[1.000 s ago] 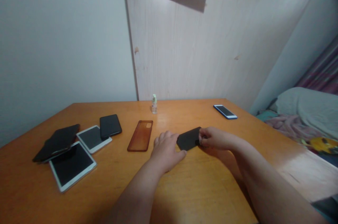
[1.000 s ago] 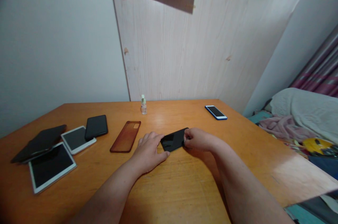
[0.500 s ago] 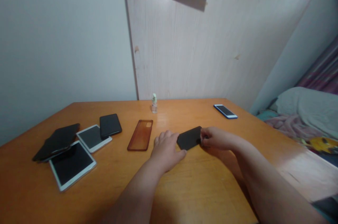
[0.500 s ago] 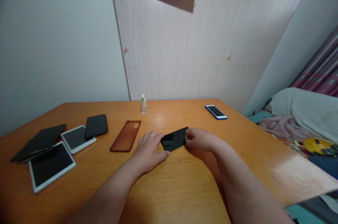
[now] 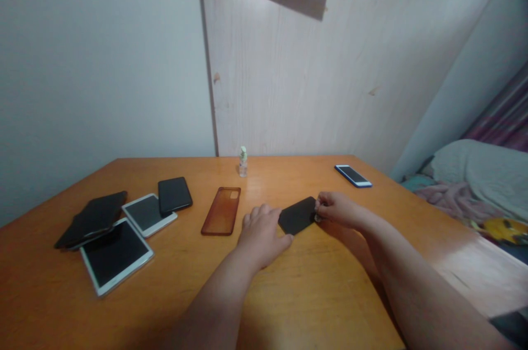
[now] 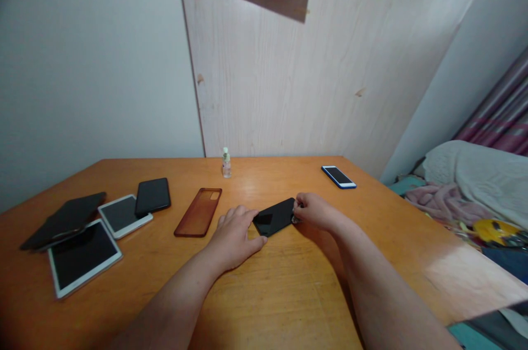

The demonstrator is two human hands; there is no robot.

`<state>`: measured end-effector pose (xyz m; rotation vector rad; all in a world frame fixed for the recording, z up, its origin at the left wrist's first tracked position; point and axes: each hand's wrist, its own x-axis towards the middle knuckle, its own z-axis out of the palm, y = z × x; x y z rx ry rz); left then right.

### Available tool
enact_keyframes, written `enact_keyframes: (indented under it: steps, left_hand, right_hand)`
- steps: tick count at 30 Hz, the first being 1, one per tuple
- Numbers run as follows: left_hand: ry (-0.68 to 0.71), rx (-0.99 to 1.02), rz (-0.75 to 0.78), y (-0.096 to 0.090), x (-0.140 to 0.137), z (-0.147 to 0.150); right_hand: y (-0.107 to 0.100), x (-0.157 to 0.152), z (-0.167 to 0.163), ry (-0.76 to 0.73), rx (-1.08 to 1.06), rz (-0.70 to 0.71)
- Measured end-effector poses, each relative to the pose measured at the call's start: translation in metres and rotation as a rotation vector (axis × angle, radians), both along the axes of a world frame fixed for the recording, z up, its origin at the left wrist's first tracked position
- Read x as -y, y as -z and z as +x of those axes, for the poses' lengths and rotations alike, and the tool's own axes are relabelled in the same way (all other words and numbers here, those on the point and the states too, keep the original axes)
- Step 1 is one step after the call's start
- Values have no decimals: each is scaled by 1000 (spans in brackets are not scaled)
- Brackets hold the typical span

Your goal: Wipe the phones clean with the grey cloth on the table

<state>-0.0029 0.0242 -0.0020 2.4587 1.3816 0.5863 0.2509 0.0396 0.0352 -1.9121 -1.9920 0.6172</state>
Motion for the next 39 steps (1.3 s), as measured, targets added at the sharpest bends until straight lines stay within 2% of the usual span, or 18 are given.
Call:
enact_keyframes:
  steps: [3,5,8,11,16,22,27,32,39]
  left_hand:
    - [2,5,-1,0,0,0]
    - [3,3,-2,0,0,0]
    - [2,3,2,0,1,0]
    - [5,4,5,1,0,0]
    - [7,5,9,3,-2,1]
    - [8,9,-5,1,-2,0]
    - [10,31,-5,2,-1,0]
    - [3,33,2,3,-2,0]
    - [1,22,-12,-1,-1,0]
  right_hand:
    - [3,-2,-2,-36,-53,55]
    - [6,-4,-3,-49,4,39]
    - [9,-8,0,63,170,58]
    - [11,-9,1,153,238,96]
    - [13,-7,-6,-19,185,83]
    - [11,-11,0,249,364,74]
    - [17,-10,-6,77,240,89]
    - [18,-16,11,225,182,122]
    - [13,-16,23,174,43,78]
